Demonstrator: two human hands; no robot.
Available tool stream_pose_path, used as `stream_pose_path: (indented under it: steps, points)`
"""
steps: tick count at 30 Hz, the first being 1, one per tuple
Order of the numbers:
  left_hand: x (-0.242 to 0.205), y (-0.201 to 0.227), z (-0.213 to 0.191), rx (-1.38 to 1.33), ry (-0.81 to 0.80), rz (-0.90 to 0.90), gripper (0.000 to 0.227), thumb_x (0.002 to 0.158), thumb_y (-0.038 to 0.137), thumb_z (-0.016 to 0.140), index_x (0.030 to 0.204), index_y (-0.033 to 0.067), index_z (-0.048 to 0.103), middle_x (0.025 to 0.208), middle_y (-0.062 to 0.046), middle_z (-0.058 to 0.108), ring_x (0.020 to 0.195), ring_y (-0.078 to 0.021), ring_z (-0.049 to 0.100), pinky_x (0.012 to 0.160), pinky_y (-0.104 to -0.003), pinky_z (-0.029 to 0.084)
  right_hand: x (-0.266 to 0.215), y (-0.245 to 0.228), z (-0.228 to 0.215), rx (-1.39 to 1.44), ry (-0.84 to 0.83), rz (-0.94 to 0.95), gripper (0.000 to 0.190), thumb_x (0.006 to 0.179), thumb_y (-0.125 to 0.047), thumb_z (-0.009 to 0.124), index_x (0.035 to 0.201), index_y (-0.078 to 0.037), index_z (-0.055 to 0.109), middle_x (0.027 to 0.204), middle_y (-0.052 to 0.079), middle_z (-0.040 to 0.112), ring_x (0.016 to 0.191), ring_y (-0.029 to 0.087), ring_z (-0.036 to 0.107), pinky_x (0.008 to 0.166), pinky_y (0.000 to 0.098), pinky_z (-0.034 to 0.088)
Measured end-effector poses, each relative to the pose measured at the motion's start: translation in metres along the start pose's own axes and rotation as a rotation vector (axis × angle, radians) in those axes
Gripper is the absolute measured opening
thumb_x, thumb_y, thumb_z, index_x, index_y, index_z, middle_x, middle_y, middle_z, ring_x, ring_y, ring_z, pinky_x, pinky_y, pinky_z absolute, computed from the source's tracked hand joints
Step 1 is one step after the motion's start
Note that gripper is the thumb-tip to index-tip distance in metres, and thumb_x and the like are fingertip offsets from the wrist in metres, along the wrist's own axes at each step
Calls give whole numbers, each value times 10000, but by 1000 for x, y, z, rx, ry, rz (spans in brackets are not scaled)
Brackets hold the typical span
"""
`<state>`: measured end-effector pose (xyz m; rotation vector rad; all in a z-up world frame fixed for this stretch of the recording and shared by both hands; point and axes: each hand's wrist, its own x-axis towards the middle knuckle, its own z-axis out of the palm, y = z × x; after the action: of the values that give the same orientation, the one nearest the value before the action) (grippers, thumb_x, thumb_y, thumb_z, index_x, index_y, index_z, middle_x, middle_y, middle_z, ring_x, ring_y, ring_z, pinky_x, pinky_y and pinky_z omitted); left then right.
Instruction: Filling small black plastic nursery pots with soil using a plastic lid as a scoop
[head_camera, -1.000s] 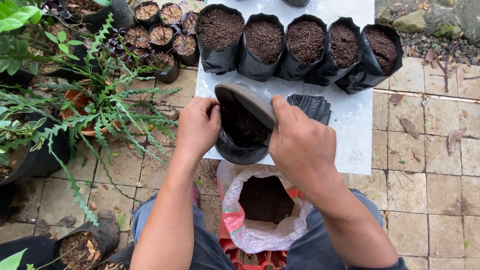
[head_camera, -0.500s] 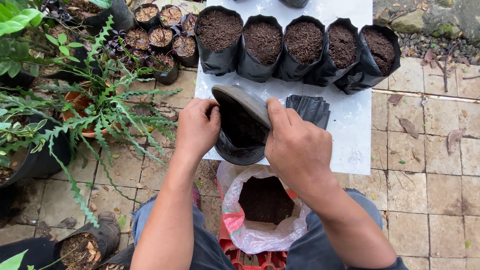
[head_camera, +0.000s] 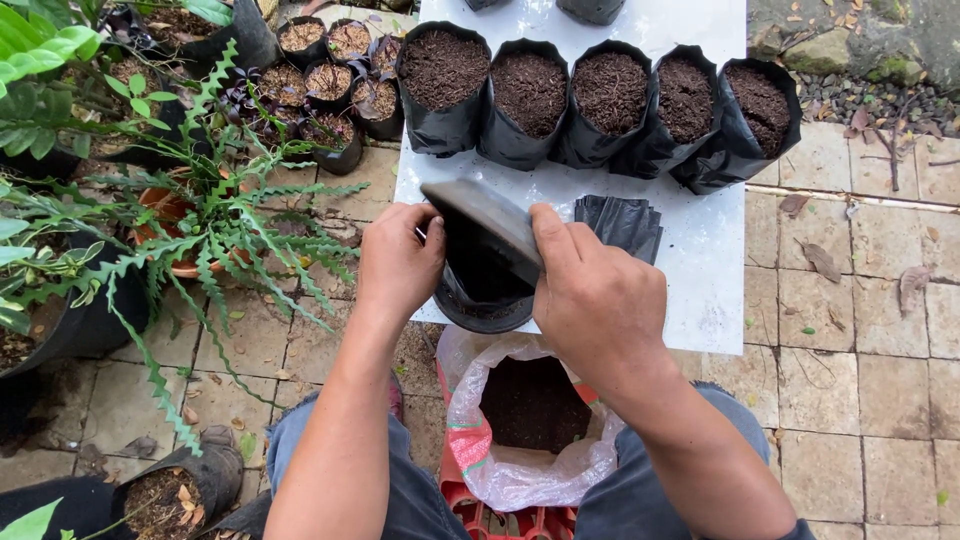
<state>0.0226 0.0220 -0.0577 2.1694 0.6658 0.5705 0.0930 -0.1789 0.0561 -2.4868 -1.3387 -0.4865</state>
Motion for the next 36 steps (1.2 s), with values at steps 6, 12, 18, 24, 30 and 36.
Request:
stream_pose_path:
  steps: [6, 12, 18, 24, 30, 36]
  points:
    - [-20, 23, -14, 53, 126, 86, 153, 888, 33, 626, 1026, -15, 675, 792, -176, 601, 749, -407, 661, 704, -494, 534, -4, 4, -1, -40, 41, -15, 347, 958, -130, 541, 1270, -86, 686, 752, 61, 679, 402, 165, 574, 421, 264, 479]
    - [-82, 61, -4, 305, 119, 464, 276, 917, 280, 713, 1108, 81, 689, 1027, -103, 647, 847, -275, 714, 667, -343, 574, -5, 12, -1, 18, 86, -13, 362, 952, -158, 543, 1286, -121, 677, 761, 44, 665, 419, 189, 584, 443, 292, 496]
    - [-101, 31, 32, 508, -17, 531, 169, 870, 166, 738, 1025, 100, 723, 903, -80, 686, 717, -233, 726, 553, -290, 572, -3, 11, -7, 68, 112, 13, 340, 961, -128, 561, 1273, -77, 685, 756, 83, 681, 417, 191, 590, 440, 287, 502]
    - [-97, 37, 27, 447, -13, 550, 90, 912, 178, 702, 970, 109, 709, 843, -56, 655, 691, -223, 711, 524, -297, 559, -2, 11, -13, 130, 118, 37, 336, 958, -104, 576, 1272, -61, 689, 766, 105, 700, 445, 211, 621, 480, 299, 534]
    - [-87, 57, 9, 325, 30, 494, 146, 950, 262, 682, 919, 136, 747, 831, -26, 689, 705, -179, 725, 548, -236, 559, -1, 8, -15, 140, 133, 42, 333, 942, -86, 597, 1258, -53, 697, 766, 116, 710, 449, 218, 633, 486, 306, 545]
    - [-56, 55, -12, 224, -1, -199, 417, 929, 457, 699, 864, 60, 589, 687, -136, 579, 693, -432, 664, 601, -526, 505, -1, 11, -21, 168, 173, 77, 334, 938, -60, 596, 1257, -44, 696, 751, 122, 701, 473, 237, 656, 513, 320, 564]
